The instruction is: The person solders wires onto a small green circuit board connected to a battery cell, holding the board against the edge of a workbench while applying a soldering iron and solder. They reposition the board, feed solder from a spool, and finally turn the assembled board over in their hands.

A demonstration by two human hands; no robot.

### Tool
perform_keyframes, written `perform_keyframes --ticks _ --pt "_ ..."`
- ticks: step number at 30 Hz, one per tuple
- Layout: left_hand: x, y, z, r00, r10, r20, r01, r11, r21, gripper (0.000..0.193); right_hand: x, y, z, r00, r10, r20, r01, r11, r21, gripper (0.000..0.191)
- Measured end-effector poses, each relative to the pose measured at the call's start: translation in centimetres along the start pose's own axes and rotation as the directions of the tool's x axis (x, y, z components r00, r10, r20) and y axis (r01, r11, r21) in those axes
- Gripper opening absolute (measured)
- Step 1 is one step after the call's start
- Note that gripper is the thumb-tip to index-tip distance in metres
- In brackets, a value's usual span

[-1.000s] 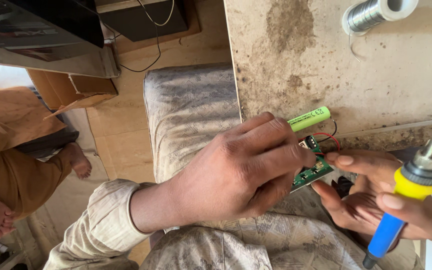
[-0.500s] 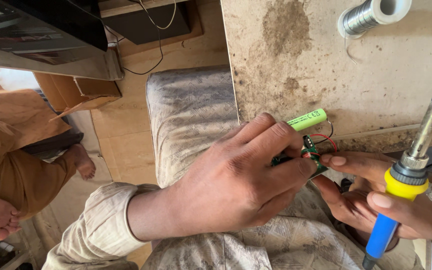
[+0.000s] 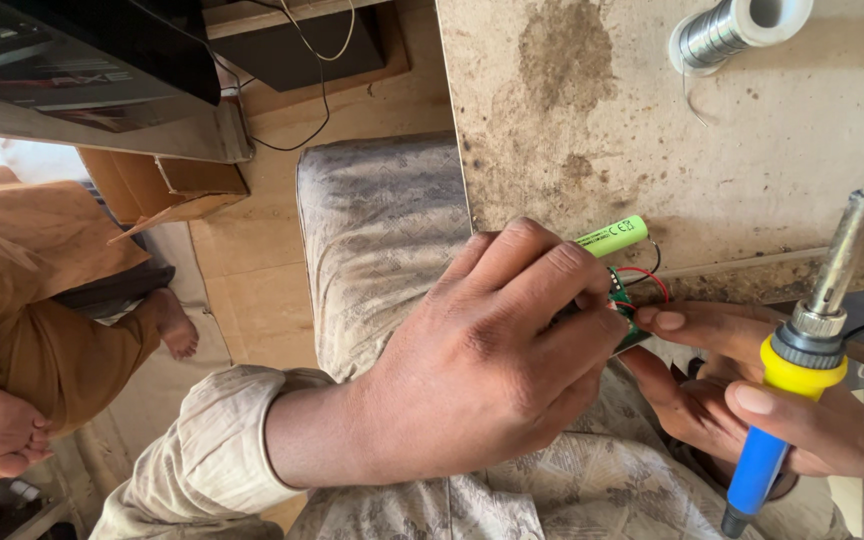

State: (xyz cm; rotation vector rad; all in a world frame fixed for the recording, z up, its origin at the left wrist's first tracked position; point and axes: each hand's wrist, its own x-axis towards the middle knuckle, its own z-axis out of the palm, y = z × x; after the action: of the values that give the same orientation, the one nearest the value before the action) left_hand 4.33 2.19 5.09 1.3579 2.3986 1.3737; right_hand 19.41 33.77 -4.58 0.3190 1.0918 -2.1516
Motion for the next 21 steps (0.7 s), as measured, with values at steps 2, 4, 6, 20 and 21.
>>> perform_keyframes --ticks 2,4,6,20,21 --pt "0.2 0.1 0.0 1.0 0.014 0.0 -0.014 1.0 0.02 0.026 0.1 0.0 0.1 1.0 -0.001 -0.01 0.001 1.0 0.009 0.07" --pt "0.3 0.2 0.0 0.999 0.042 -0.006 -0.041 0.998 0.057 0.027 0.0 0.0 0.3 0.999 -0.011 -0.039 0.01 1.0 -0.008 0.071" --pt "0.4 0.2 0.1 0.998 0.061 -0.005 -0.06 0.994 0.086 0.028 0.0 0.1 0.3 0.998 -0.032 -0.06 0.029 0.998 -0.056 0.07" --pt "0.7 1.3 0.9 0.996 -0.009 -0.084 0.022 0.988 0.152 0.021 -0.4 0.4 0.5 0.992 -0.037 -0.123 0.032 0.999 -0.044 0.067" --pt "0.7 1.2 1.4 0.996 0.0 -0.09 0.016 0.985 0.172 0.016 -0.4 0.5 0.2 0.994 -0.013 -0.111 0.013 1.0 -0.004 0.068"
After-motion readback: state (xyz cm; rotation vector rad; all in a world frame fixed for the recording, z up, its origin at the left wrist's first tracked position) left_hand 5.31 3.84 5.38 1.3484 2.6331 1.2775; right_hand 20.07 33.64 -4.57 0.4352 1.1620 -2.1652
